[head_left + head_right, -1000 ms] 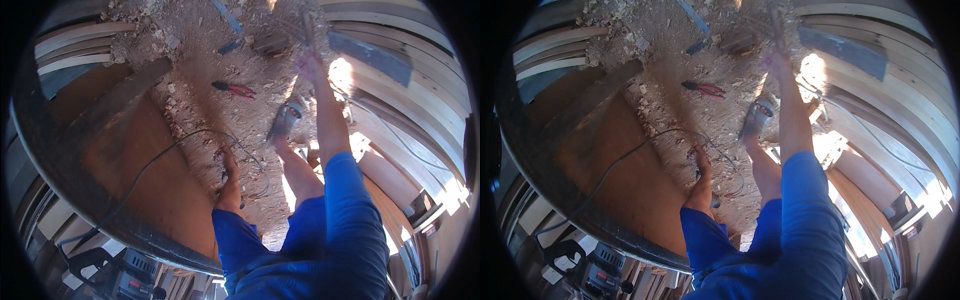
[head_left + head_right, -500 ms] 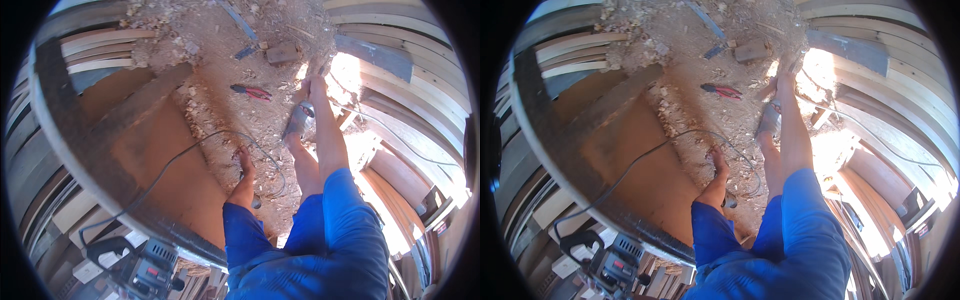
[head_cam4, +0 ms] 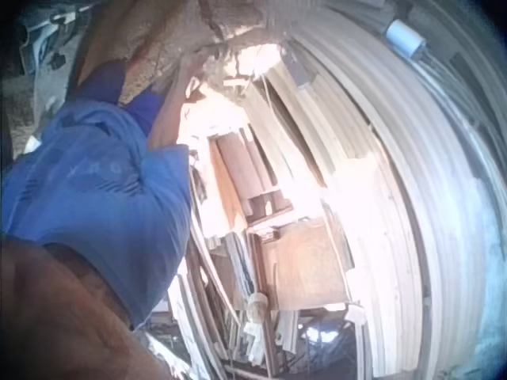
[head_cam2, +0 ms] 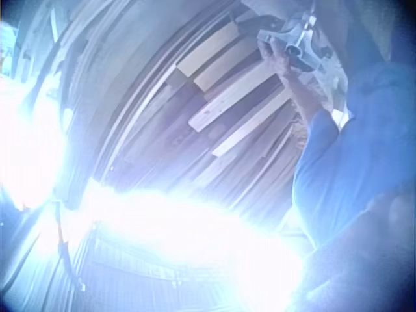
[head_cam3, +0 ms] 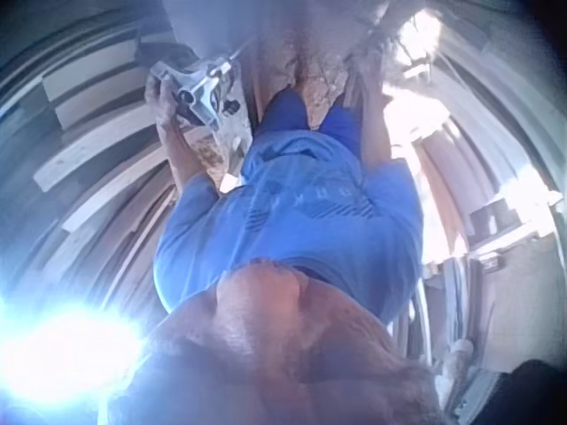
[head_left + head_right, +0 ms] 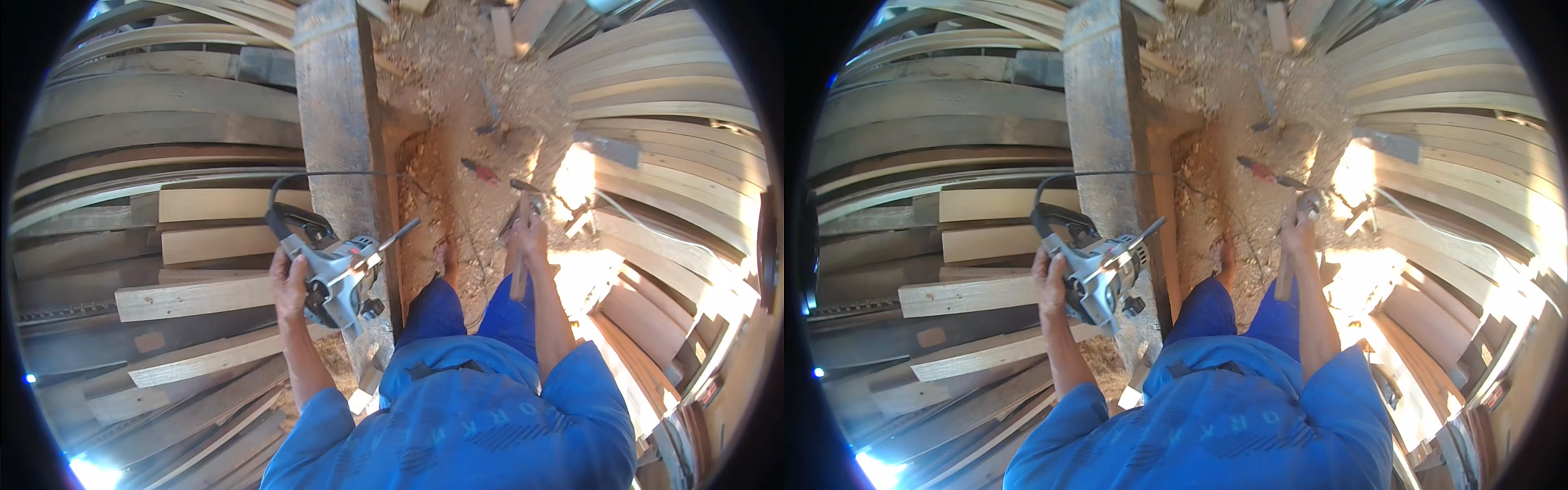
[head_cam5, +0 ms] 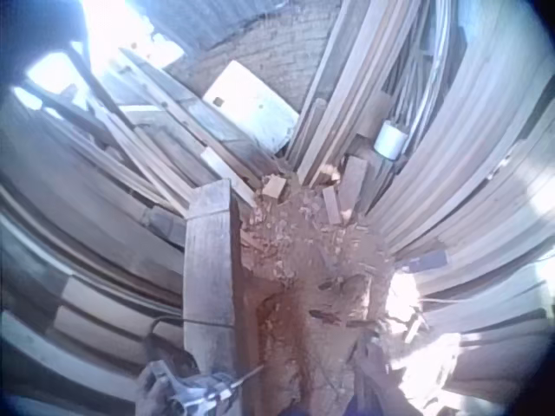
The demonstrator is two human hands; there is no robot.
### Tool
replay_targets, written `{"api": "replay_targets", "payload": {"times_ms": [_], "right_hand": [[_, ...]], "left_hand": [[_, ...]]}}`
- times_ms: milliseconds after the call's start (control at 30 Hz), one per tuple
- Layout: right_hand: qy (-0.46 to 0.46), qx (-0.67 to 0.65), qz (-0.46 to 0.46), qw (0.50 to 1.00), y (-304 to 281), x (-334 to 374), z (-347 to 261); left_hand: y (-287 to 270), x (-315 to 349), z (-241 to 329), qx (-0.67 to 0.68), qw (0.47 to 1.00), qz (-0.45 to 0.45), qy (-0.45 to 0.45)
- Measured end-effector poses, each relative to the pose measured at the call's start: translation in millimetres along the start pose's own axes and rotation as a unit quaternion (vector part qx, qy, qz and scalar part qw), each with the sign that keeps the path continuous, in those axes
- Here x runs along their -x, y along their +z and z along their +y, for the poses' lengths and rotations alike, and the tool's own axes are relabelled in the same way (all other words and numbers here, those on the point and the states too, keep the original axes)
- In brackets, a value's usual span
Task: The person uses a router to smooth and profile the edges of a wooden block. They measure the workpiece with a tape measure, adjust the depth of the router, and then guide the tool along the edges of the block held in a vise.
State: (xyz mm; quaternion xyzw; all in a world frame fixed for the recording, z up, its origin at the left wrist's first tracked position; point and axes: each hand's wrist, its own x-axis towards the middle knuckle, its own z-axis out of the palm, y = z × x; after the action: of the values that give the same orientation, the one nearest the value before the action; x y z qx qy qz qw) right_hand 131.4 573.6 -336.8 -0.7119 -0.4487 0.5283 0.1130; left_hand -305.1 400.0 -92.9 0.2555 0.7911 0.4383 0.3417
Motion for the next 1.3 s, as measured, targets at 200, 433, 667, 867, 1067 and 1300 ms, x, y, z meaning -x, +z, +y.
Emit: {"api": "replay_targets", "payload": {"times_ms": [200,433,667,867,1067,1300], "right_hand": [[-0.157,-0.210,-0.074,0.962,-23.3,153.6,-114.8],[-0.202,-0.182,-0.295,0.916,-21.6,251.5,-199.4],[-0.264,-0.055,-0.295,0.917,2.5,239.6,-196.4],[-0.514,0.015,0.118,0.850,16.1,235.8,-188.4],[-0.223,-0.065,-0.154,0.960,10.6,237.2,-195.2],[-0.370,0.083,-0.060,0.923,32.1,232.1,-173.4]], "left_hand": [[-2.3,-3.5,-4.8,-0.014,0.999,-0.045,0.021],[-5.0,-6.1,-13.0,-0.095,0.992,-0.041,0.077],[2.3,-8.8,-9.0,-0.178,0.978,0.035,0.099],[0.6,-3.0,12.1,-0.189,0.980,-0.008,0.061],[0.2,-7.6,10.5,-0.201,0.977,-0.008,0.075],[-1.1,-5.7,11.0,-0.211,0.976,-0.002,0.053]]}}
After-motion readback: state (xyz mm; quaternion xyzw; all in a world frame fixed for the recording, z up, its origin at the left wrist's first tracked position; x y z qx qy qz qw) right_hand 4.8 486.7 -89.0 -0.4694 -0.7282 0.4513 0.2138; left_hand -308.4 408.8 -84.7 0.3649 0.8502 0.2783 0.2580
